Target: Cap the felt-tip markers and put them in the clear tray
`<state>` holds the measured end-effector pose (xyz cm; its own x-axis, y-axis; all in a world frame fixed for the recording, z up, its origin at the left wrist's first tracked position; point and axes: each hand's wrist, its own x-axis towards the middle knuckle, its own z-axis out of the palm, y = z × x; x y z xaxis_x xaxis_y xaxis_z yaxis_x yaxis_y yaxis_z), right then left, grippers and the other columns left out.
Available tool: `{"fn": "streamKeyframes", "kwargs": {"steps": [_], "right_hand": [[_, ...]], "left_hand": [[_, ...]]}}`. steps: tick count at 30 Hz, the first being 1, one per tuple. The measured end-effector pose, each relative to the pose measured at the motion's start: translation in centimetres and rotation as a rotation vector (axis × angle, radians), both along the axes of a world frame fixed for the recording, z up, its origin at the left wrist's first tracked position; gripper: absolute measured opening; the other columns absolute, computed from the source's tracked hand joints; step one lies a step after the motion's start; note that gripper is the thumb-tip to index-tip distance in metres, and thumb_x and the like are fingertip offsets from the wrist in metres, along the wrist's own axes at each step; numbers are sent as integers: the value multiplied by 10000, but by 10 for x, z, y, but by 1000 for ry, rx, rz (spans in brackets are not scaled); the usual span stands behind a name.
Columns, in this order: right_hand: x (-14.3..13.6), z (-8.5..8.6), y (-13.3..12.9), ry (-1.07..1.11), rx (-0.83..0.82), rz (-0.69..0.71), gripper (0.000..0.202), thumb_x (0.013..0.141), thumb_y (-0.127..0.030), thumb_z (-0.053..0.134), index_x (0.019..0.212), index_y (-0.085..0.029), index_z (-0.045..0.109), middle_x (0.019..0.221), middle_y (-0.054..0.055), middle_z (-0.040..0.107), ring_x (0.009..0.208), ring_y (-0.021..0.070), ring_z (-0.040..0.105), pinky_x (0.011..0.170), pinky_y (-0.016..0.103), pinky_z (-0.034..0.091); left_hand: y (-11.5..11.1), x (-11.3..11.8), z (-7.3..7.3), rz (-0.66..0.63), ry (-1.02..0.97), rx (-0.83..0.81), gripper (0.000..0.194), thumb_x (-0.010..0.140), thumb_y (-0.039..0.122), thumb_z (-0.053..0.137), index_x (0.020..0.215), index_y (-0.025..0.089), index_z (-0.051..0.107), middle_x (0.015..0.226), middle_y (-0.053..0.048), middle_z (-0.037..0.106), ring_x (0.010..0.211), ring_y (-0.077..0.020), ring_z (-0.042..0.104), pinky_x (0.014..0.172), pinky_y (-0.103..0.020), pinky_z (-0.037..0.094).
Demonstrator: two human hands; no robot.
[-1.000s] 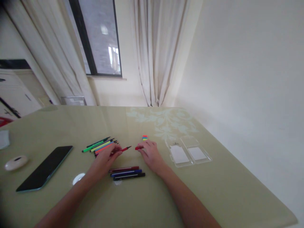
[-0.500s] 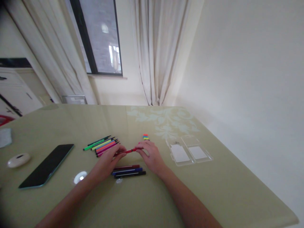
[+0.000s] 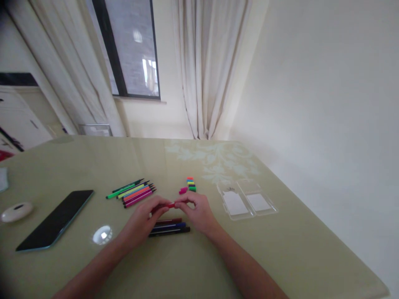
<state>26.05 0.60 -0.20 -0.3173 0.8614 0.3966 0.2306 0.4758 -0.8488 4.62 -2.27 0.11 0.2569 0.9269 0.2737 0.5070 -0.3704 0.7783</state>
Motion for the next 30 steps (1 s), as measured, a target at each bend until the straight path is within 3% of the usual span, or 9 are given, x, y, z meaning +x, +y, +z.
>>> {"fn": "streamKeyframes", "kwargs": {"steps": [4, 8, 13, 17, 20, 24, 26, 30], "right_hand": [[-4, 0, 0, -41, 29, -16, 159, 950, -383, 716, 923, -247, 792, 927, 38, 795, 971, 224, 733, 957, 379, 557], [2, -2, 7, -106, 80, -152, 208, 1030, -335, 582, 1074, -251, 766, 1075, 58, 784, 1038, 220, 719, 971, 378, 542], [10, -15, 21, -425, 253, -234, 221, 1028, -256, 557, 1141, -259, 747, 1145, 74, 738, 1116, 252, 652, 1011, 436, 491], [7, -20, 22, -611, 300, -220, 246, 998, -243, 617, 1218, -267, 725, 1292, 99, 683, 1201, 295, 597, 1035, 477, 463], [6, -21, 20, -649, 308, -221, 231, 980, -226, 648, 1193, -268, 726, 1354, 100, 655, 1251, 310, 565, 1054, 494, 434], [8, -21, 21, -623, 301, -216, 137, 992, -236, 642, 1090, -267, 734, 1318, 70, 675, 1256, 280, 560, 1049, 459, 413], [8, -22, 22, -635, 296, -229, 163, 999, -246, 634, 1133, -267, 724, 1330, 71, 673, 1253, 272, 561, 1045, 449, 409], [8, -21, 22, -670, 277, -241, 159, 1001, -258, 637, 1129, -276, 731, 1357, 64, 662, 1270, 262, 551, 1053, 434, 398]], "left_hand": [[1, -1, 2, -17, -6, -19, 216, 996, 375, 548, 1035, 238, 710, 989, -42, 742, 897, -206, 672, 806, -308, 526], [6, -15, 0, -7, 95, -69, 179, 966, 341, 568, 1003, 229, 704, 999, -52, 732, 924, -222, 676, 819, -323, 523], [6, -21, 6, -61, 266, -167, 215, 921, 380, 613, 911, 220, 757, 930, -59, 717, 880, -229, 660, 778, -327, 492], [6, -21, 12, -119, 241, -169, 273, 931, 443, 599, 906, 239, 779, 924, -47, 733, 872, -222, 661, 784, -322, 485], [13, -32, 8, 98, 263, -101, 264, 962, 382, 526, 935, 219, 731, 935, -55, 738, 864, -234, 670, 792, -338, 498], [22, -53, -1, 439, 534, 21, 252, 989, 359, 493, 1036, 203, 685, 1045, -105, 717, 990, -296, 666, 874, -395, 493], [23, -59, -3, 509, 658, 29, 275, 1006, 376, 484, 1095, 199, 674, 1103, -123, 699, 1053, -312, 652, 903, -403, 490], [24, -62, -4, 525, 769, -19, 279, 1032, 298, 424, 1097, 206, 680, 1131, -114, 693, 1072, -290, 648, 923, -386, 487]]}}
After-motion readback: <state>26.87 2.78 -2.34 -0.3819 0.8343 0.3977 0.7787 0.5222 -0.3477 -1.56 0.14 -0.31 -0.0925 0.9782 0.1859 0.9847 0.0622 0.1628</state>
